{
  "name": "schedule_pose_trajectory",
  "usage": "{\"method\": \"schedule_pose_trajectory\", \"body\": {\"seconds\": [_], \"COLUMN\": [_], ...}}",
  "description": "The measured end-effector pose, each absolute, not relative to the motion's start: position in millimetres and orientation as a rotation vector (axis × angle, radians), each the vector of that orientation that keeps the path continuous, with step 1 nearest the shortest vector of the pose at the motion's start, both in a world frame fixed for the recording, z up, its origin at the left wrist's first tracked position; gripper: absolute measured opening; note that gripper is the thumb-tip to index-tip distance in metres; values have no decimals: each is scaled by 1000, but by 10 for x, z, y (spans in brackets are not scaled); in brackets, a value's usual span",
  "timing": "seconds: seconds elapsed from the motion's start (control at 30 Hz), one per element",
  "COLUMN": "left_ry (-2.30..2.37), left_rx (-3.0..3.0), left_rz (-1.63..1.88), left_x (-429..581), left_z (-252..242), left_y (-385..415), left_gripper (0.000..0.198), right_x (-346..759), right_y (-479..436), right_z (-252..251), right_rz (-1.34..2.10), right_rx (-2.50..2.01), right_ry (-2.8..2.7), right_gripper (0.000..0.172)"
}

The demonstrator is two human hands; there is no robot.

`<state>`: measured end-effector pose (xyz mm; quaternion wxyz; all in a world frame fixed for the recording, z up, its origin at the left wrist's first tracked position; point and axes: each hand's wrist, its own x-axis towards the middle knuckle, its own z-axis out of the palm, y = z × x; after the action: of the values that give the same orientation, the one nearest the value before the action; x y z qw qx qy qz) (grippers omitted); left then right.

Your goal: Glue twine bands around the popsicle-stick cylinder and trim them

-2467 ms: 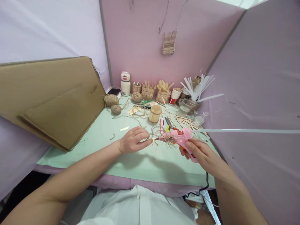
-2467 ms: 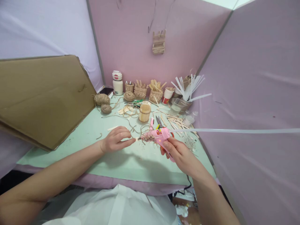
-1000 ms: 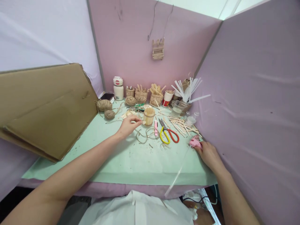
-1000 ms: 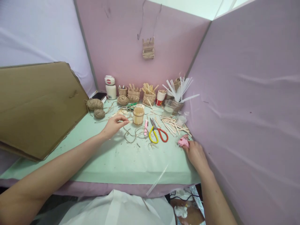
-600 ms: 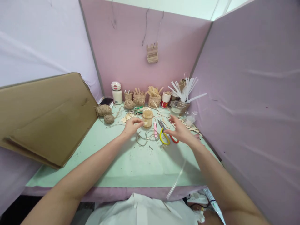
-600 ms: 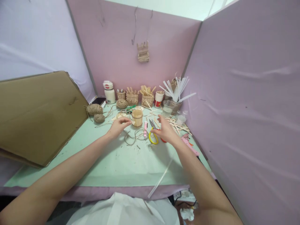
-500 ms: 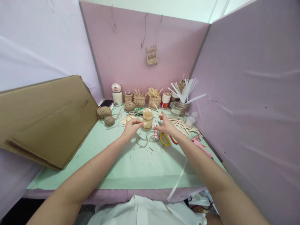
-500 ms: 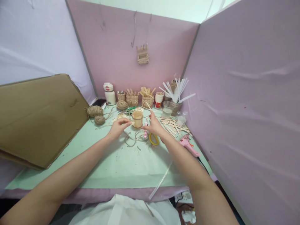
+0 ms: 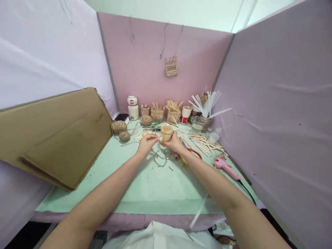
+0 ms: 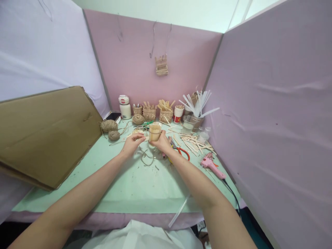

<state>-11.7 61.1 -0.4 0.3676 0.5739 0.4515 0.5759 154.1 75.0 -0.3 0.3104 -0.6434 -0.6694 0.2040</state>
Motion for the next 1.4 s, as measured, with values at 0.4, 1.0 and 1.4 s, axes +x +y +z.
{"method": "schedule_pose_trajectory", "body": {"seconds": [0.4,1.0,1.4], "left_ry": [980,985,1014], "left_rx": [1297,1189,1344], "left_rz": [1412,1290,1295], "left_x": [31,54,37], "left_z": [275,360,318], "left_y": [487,508,549], "left_gripper": [18,19,20], "right_x": [1564,1614,1598], "right_y": [313,283,254], "right_z": [249,151,183], "right_rz": [720,738,741], "right_rx": [-1555,-1483,-1512], "right_ry": [-1671,-1667,-1658], "right_gripper": [65,68,69]}}
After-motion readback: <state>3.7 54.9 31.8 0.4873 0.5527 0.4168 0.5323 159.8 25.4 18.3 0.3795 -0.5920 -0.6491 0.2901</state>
